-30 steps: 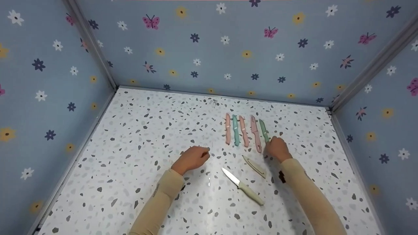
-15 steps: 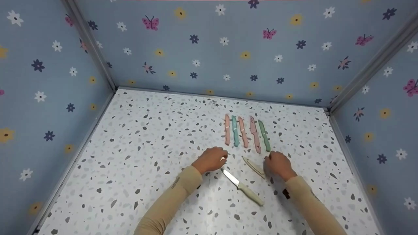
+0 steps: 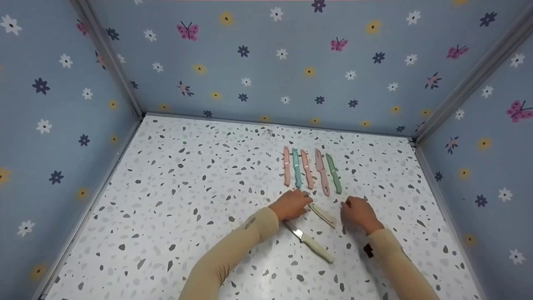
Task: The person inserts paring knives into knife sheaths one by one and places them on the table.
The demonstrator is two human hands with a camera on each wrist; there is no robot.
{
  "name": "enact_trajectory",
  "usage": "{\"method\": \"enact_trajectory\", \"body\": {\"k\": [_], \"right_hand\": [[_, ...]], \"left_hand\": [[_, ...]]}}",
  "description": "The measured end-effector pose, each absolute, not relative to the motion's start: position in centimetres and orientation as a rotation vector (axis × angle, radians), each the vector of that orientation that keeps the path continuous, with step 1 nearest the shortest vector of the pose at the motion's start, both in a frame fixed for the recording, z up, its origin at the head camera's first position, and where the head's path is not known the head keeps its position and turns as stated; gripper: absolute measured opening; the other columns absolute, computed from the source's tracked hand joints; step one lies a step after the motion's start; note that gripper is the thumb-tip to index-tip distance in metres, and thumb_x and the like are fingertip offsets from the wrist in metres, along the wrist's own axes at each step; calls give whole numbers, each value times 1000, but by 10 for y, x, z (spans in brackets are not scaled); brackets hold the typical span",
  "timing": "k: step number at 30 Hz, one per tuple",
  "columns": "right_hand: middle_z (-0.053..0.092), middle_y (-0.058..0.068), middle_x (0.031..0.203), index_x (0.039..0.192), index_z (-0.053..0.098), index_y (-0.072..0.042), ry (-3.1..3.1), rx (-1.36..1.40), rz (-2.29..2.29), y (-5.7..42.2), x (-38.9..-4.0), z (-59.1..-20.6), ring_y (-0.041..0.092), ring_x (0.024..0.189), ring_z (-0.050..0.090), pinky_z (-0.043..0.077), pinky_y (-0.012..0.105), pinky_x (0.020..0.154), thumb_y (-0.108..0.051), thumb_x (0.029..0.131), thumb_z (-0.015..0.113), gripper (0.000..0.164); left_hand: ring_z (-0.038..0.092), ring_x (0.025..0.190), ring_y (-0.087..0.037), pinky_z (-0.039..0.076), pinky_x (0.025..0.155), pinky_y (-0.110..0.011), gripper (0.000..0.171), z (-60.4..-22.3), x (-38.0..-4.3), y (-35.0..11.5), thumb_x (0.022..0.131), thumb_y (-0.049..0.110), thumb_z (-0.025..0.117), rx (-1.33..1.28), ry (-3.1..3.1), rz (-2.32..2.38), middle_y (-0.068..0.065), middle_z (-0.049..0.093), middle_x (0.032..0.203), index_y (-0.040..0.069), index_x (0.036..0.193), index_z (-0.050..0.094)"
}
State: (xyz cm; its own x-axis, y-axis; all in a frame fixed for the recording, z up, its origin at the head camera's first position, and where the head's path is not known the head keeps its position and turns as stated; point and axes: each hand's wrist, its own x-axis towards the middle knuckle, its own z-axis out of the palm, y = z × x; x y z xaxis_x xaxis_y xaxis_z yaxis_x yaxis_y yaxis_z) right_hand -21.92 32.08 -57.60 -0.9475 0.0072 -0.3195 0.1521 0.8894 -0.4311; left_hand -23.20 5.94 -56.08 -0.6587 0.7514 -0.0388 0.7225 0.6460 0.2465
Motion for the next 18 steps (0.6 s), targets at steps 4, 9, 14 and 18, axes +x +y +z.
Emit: {"method": "enact_trajectory", "body": {"k": [4, 9, 14, 18], "right_hand": [[60, 7, 87, 97, 61, -8, 2706, 169, -690, 323, -221, -575, 23, 76, 55, 44, 38, 66, -34, 99, 45, 30], [59, 8, 88, 97, 61, -9, 2702, 172, -724, 324, -220, -574, 23, 77, 54, 43, 38, 65, -32, 98, 45, 28], [57, 8, 85, 94, 60, -7, 2739, 152, -715, 326, -220, -577, 23, 74, 52, 42, 36, 63, -27, 98, 44, 25], [58, 7, 85, 95, 61, -7, 2738, 153, -712, 326, -220, -578, 23, 74, 52, 42, 36, 64, -27, 98, 45, 26]], "left_hand": [[51, 114, -21, 40, 95, -34, 32, -568, -233, 74, 96, 22, 57, 1308, 2714, 296, -3, 55, 128, 15, 127, 57], [55, 102, -19, 44, 85, -33, 25, -574, -236, 86, 95, 28, 57, 1363, 2732, 236, -1, 60, 115, 17, 118, 60], [54, 90, -18, 43, 76, -32, 19, -579, -238, 92, 95, 31, 58, 1366, 2748, 156, 0, 61, 102, 20, 108, 65], [53, 86, -18, 42, 74, -32, 17, -582, -239, 95, 94, 29, 59, 1347, 2761, 163, 0, 61, 98, 21, 105, 68]]}}
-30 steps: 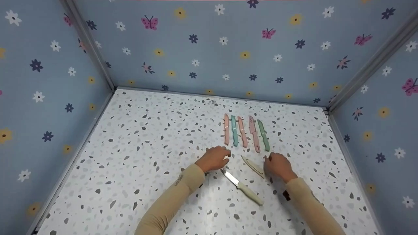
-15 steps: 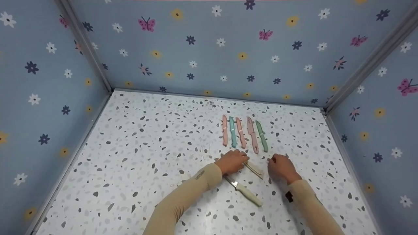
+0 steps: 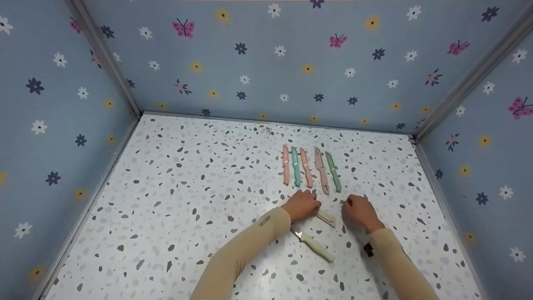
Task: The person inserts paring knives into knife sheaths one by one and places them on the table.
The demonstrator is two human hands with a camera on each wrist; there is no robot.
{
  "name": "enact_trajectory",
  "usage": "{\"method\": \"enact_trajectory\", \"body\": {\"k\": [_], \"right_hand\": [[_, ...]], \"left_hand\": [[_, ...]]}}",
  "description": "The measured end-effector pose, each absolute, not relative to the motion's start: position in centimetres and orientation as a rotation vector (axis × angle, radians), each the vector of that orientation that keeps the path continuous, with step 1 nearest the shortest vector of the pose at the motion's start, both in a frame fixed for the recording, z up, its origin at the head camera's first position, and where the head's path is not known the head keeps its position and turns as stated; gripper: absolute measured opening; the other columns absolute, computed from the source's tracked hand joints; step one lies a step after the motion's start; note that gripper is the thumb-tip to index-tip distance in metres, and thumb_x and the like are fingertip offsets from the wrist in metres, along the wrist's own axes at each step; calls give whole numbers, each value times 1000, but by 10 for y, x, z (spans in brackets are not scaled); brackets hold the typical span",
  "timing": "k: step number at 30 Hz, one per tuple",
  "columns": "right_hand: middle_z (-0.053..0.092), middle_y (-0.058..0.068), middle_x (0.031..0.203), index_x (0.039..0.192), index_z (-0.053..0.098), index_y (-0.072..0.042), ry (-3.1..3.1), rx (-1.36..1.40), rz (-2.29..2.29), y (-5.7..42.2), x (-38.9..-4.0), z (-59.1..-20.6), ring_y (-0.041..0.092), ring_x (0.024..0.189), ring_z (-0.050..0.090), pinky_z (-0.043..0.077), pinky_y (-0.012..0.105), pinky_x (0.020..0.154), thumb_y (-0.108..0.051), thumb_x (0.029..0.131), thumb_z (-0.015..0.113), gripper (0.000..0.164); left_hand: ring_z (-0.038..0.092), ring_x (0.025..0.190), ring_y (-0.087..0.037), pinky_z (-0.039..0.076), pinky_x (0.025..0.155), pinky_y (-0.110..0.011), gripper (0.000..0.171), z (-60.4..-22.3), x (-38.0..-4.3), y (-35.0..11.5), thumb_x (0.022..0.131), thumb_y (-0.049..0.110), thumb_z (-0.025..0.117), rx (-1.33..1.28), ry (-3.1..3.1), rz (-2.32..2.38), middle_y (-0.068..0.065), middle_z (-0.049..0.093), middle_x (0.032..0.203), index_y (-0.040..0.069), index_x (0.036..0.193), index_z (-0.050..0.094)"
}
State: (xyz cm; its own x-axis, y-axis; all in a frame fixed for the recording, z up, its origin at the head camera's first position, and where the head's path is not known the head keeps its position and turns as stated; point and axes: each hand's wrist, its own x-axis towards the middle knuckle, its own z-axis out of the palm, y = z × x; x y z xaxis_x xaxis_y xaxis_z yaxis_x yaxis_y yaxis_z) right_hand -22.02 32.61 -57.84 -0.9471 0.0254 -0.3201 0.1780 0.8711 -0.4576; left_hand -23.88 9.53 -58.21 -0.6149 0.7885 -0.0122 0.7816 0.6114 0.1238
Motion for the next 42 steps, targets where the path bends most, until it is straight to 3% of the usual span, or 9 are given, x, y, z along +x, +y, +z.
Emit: {"method": "enact_trajectory", "body": {"k": [16, 23, 34, 38, 42], "right_hand": [[60, 7, 88, 100, 62, -8, 2699, 176, -751, 323, -219, -576, 23, 78, 56, 45, 38, 67, -30, 98, 47, 28], [59, 7, 82, 93, 62, -7, 2765, 115, -726, 320, -215, -577, 22, 72, 53, 43, 37, 64, -27, 97, 47, 25], [56, 5, 71, 81, 62, -8, 2794, 25, -703, 307, -213, -574, 19, 62, 50, 41, 35, 55, -22, 96, 47, 26], [53, 3, 66, 75, 59, -10, 2801, 1, -709, 300, -212, -574, 18, 57, 49, 39, 33, 52, -23, 96, 50, 26], [52, 3, 63, 72, 58, -11, 2793, -72, -748, 292, -209, -573, 17, 54, 49, 40, 33, 50, -21, 95, 52, 26]], "left_hand": [[56, 79, -16, 43, 71, -29, 14, -573, -232, 87, 94, 19, 58, 1329, 2668, 318, 0, 62, 89, 17, 101, 69], [58, 76, -15, 46, 69, -28, 7, -566, -232, 72, 90, 11, 63, 1189, 2641, 390, 2, 63, 86, 14, 97, 62], [61, 84, -20, 49, 76, -33, 26, -547, -231, 38, 89, 1, 60, 965, 2627, 532, -5, 63, 95, 12, 110, 51], [61, 93, -21, 48, 83, -33, 32, -546, -230, 23, 89, -1, 57, 907, 2625, 617, -6, 62, 101, 11, 118, 49], [60, 96, -22, 47, 84, -35, 27, -545, -226, 4, 93, -2, 51, 849, 2620, 698, -8, 61, 101, 8, 118, 49]]}}
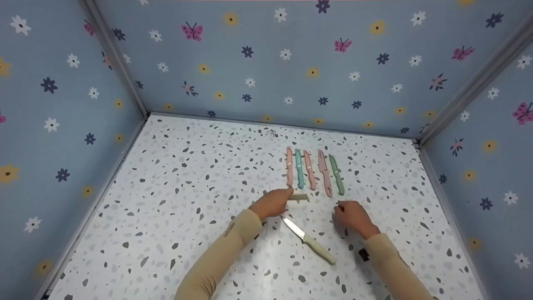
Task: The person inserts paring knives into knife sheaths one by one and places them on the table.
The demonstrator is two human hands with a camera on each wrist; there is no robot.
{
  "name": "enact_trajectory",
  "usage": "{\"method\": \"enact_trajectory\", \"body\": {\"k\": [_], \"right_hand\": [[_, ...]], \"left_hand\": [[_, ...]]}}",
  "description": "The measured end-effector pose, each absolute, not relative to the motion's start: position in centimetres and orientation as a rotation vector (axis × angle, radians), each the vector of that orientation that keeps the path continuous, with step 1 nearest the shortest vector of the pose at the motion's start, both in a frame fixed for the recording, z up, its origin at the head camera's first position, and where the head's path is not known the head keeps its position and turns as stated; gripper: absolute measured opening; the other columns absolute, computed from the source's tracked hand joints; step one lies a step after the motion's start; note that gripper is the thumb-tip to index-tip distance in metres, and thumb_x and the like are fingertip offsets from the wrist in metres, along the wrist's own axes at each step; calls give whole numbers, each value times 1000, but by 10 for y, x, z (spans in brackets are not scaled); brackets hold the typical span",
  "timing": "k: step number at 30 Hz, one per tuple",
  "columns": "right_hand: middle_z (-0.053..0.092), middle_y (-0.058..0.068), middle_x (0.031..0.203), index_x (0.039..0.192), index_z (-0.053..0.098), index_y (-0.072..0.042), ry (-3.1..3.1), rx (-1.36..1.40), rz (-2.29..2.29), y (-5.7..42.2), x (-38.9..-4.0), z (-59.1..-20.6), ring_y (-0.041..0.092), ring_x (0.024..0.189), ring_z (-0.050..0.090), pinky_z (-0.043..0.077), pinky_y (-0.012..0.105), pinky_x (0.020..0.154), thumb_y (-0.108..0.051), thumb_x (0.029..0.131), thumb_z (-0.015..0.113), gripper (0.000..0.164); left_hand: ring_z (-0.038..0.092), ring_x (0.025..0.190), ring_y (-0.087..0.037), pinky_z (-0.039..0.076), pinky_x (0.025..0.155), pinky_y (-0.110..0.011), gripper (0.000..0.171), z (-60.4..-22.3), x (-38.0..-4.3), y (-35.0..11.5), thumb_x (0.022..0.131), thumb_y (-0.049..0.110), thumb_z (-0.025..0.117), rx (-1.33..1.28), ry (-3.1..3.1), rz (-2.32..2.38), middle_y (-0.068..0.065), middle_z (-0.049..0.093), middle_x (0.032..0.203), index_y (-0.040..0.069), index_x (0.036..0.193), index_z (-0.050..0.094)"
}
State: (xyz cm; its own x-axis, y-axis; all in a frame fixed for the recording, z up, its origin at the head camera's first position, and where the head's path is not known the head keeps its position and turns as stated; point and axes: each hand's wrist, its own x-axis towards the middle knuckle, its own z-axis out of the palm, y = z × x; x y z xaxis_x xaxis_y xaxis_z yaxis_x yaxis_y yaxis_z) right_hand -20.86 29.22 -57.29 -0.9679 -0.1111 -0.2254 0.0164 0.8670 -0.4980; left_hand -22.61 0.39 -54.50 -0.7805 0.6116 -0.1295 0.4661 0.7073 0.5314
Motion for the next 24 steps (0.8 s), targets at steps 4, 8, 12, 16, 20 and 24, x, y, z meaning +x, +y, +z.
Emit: {"method": "enact_trajectory", "body": {"k": [4, 8, 12, 16, 20, 24], "right_hand": [[53, 2, 62, 70, 60, -11, 2777, -136, -764, 288, -204, -572, 16, 52, 49, 40, 32, 49, -20, 95, 53, 27], [54, 1, 63, 72, 64, -12, 2774, -204, -754, 284, -200, -572, 16, 53, 50, 41, 32, 50, -19, 94, 54, 25], [54, 0, 63, 73, 63, -14, 2754, -263, -743, 280, -195, -574, 15, 54, 50, 41, 31, 51, -19, 94, 54, 23], [54, -2, 62, 74, 63, -15, 2716, -321, -743, 275, -189, -575, 14, 54, 50, 42, 30, 51, -18, 93, 54, 22], [55, -3, 64, 78, 64, -13, 2682, -379, -766, 271, -185, -573, 14, 54, 50, 43, 31, 51, -16, 93, 55, 18], [56, -3, 66, 81, 65, -12, 2655, -408, -772, 267, -182, -571, 14, 56, 51, 44, 32, 53, -17, 93, 56, 16]], "left_hand": [[59, 85, -21, 48, 79, -36, 16, -547, -222, -15, 95, -1, 46, 776, 2637, 778, -7, 59, 92, 8, 108, 49], [53, 72, -18, 47, 71, -36, 7, -552, -218, -34, 97, 6, 43, 687, 2659, 852, -4, 56, 82, 10, 100, 48], [47, 60, -15, 42, 62, -33, 13, -557, -210, -50, 101, 20, 42, 622, 2666, 911, -1, 51, 72, 14, 93, 49], [47, 60, -13, 41, 62, -32, 24, -561, -202, -59, 101, 27, 44, 584, 2638, 964, 1, 49, 69, 8, 110, 57], [48, 62, -12, 41, 61, -31, 28, -563, -198, -62, 101, 29, 45, 524, 2607, 1006, 2, 50, 71, 7, 112, 57], [50, 63, -14, 41, 60, -31, 22, -562, -198, -64, 100, 32, 47, 472, 2602, 1004, 2, 53, 72, 14, 89, 52]]}}
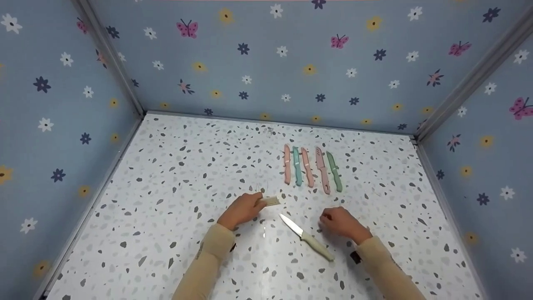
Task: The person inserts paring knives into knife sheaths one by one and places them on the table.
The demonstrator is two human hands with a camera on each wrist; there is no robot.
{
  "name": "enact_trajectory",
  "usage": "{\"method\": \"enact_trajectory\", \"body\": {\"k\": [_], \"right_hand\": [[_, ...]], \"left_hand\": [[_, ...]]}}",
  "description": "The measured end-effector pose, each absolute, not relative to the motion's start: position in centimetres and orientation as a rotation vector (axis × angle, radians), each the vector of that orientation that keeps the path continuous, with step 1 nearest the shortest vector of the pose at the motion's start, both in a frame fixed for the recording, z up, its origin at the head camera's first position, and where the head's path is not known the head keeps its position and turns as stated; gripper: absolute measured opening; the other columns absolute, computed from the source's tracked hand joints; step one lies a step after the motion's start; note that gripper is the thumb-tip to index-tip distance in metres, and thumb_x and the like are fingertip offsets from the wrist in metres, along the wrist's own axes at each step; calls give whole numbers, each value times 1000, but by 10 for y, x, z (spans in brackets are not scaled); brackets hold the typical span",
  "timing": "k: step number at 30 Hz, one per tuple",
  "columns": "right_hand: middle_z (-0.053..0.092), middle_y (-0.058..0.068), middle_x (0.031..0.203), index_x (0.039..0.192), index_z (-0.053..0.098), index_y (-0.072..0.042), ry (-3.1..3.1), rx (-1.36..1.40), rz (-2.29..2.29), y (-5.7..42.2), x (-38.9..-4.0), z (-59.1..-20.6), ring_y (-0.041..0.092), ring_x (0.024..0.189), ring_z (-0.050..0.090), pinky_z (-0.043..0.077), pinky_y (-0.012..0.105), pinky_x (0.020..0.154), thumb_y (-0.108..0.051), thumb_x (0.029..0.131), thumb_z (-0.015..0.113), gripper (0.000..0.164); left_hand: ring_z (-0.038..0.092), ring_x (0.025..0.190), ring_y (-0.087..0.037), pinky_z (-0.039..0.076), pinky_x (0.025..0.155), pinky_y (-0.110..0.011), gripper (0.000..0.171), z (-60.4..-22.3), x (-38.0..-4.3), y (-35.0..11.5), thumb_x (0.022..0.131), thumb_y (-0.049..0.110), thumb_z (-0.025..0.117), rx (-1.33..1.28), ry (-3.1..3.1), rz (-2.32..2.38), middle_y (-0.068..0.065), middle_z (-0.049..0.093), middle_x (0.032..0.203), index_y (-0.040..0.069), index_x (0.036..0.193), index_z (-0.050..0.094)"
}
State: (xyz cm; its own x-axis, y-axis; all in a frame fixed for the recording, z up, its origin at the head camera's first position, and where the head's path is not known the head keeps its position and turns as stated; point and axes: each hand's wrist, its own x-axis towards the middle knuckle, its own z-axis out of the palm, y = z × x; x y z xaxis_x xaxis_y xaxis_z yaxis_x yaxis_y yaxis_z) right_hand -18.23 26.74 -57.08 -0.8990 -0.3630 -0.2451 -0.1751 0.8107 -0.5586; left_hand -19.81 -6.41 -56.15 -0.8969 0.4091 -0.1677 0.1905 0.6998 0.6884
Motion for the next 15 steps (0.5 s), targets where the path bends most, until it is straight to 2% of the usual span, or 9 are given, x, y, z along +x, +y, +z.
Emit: {"method": "enact_trajectory", "body": {"k": [8, 15], "right_hand": [[56, -4, 67, 81, 66, -13, 2639, -449, -739, 262, -178, -570, 13, 57, 52, 44, 32, 55, -20, 95, 56, 18], [58, -7, 71, 84, 65, -14, 2645, -516, -675, 253, -168, -571, 10, 62, 53, 46, 32, 60, -31, 92, 61, 19]], "left_hand": [[44, 61, -15, 38, 60, -32, 23, -557, -201, -72, 99, 32, 49, 488, 2673, 960, 2, 44, 67, 15, 85, 50], [40, 59, -15, 35, 60, -32, 22, -556, -201, -78, 99, 30, 50, 498, 2712, 993, 2, 41, 65, 14, 83, 50]]}}
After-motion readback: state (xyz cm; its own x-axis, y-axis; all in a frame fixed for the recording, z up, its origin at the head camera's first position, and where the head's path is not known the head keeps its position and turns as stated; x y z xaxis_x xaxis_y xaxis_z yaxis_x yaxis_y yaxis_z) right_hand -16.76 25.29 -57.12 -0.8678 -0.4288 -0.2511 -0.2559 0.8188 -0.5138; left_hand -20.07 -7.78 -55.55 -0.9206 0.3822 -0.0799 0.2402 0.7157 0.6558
